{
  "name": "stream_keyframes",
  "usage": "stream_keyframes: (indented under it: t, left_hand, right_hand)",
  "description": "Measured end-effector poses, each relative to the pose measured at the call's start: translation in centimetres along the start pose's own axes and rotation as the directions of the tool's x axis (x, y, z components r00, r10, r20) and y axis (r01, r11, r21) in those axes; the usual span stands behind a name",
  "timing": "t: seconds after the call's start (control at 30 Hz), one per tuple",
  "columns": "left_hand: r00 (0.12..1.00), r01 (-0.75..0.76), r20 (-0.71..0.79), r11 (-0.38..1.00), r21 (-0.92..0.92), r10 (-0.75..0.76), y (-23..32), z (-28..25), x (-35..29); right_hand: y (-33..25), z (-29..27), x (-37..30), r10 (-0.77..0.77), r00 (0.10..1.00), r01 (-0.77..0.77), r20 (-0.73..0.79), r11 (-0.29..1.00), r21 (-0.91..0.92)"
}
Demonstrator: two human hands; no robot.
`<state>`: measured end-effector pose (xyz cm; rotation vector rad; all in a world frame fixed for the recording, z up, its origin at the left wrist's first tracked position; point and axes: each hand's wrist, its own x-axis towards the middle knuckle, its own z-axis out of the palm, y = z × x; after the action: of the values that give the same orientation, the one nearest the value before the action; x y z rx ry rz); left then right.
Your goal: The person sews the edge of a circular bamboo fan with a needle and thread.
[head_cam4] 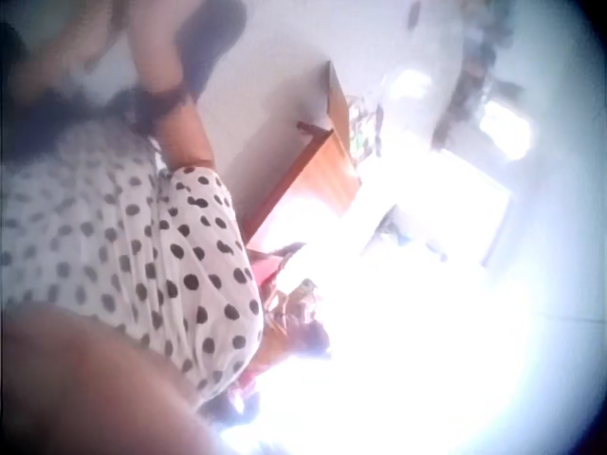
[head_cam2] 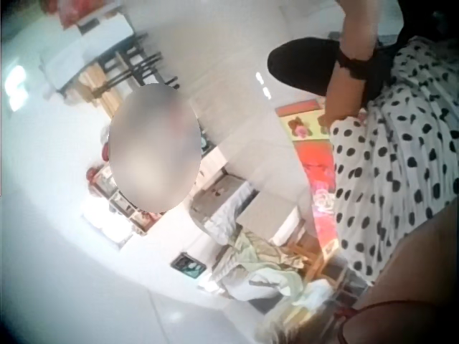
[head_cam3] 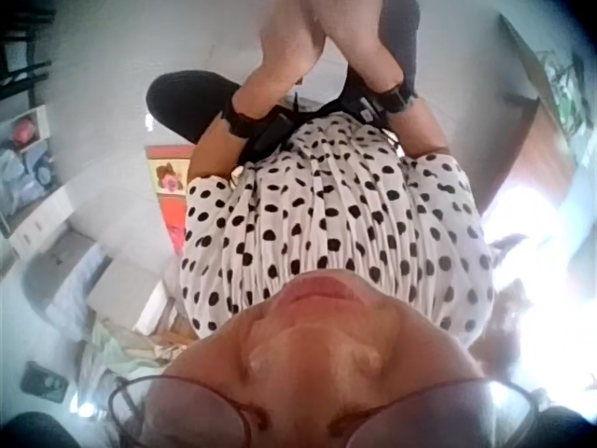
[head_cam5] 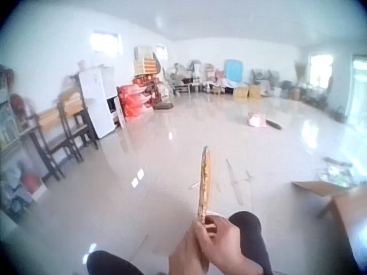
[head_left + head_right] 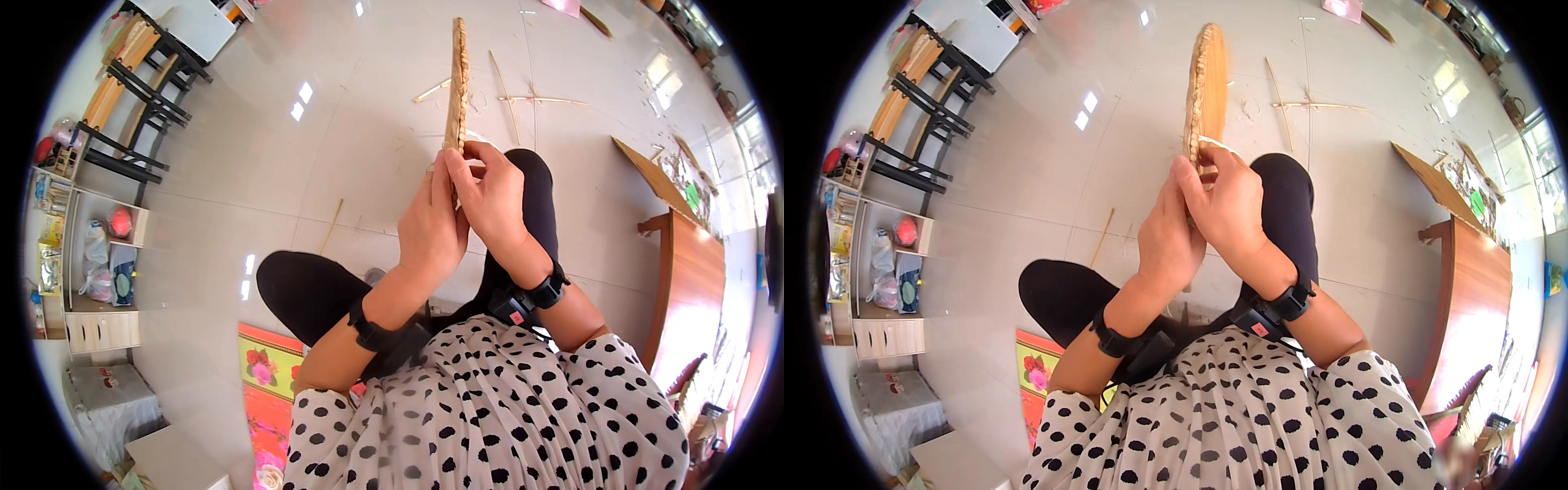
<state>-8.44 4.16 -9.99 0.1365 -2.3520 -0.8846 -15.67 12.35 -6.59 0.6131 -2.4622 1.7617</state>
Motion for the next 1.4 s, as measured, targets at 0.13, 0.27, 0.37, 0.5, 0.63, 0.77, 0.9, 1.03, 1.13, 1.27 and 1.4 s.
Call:
stream_keyframes:
  t: [0.13,0.27,0.37,0.5,0.63,0.77,0.9,1.03,1.13,1.27,1.4]
  left_hand:
    - [0.997,-0.049,0.052,0.992,-0.12,0.056,0.7,0.8,-3.1]
    - [0.991,-0.056,0.11,0.982,-0.18,0.076,1.1,0.4,-4.9]
    - [0.989,-0.058,0.113,0.947,-0.317,0.098,1.0,-1.4,-4.7]
    - [0.995,0.074,0.095,0.862,-0.501,-0.03,-1.1,-2.8,-4.0]
    - [0.996,0.04,-0.041,0.791,-0.611,-0.082,-1.3,-2.5,-1.4]
    - [0.98,-0.075,-0.191,0.771,-0.633,-0.061,-1.9,-1.1,0.1]
    - [0.971,-0.117,-0.234,0.78,-0.614,-0.038,-2.6,-0.9,0.2]
    - [0.925,0.238,0.053,0.466,-0.852,-0.375,-3.5,-2.8,0.1]
    - [0.929,0.364,0.332,0.576,-0.732,-0.166,-4.9,-6.7,2.6]
    - [0.723,0.487,0.69,0.692,-0.532,0.022,-4.7,-9.6,6.0]
    - [0.556,0.5,0.831,0.791,-0.353,0.019,-4.1,-11.1,7.2]
  right_hand:
    - [-0.3,-0.7,-2.0,-0.037,0.998,0.031,-0.041,0.991,-0.132]
    - [-0.2,-1.6,-3.5,-0.271,0.962,0.251,-0.03,0.924,-0.287]
    - [-0.4,-2.4,-4.1,-0.285,0.958,0.259,-0.03,0.905,-0.338]
    - [-0.9,-2.4,-3.9,-0.245,0.969,0.228,-0.014,0.917,-0.326]
    - [-1.1,-2.2,-3.7,-0.256,0.967,0.237,-0.003,0.899,-0.369]
    - [-1.5,-1.5,-3.6,-0.251,0.968,0.238,0.008,0.905,-0.353]
    - [-1.9,-0.9,-3.0,-0.263,0.964,0.257,0.026,0.907,-0.334]
    - [-2.1,-1.2,-3.0,-0.222,0.973,0.23,0.064,0.91,-0.346]
    - [-2.5,-1.0,-2.9,-0.226,0.97,0.244,0.093,0.916,-0.319]
    - [-2.5,-0.4,-3.3,-0.271,0.953,0.299,0.139,0.918,-0.262]
    - [-2.4,-0.4,-3.7,-0.302,0.931,0.347,0.205,0.906,-0.243]
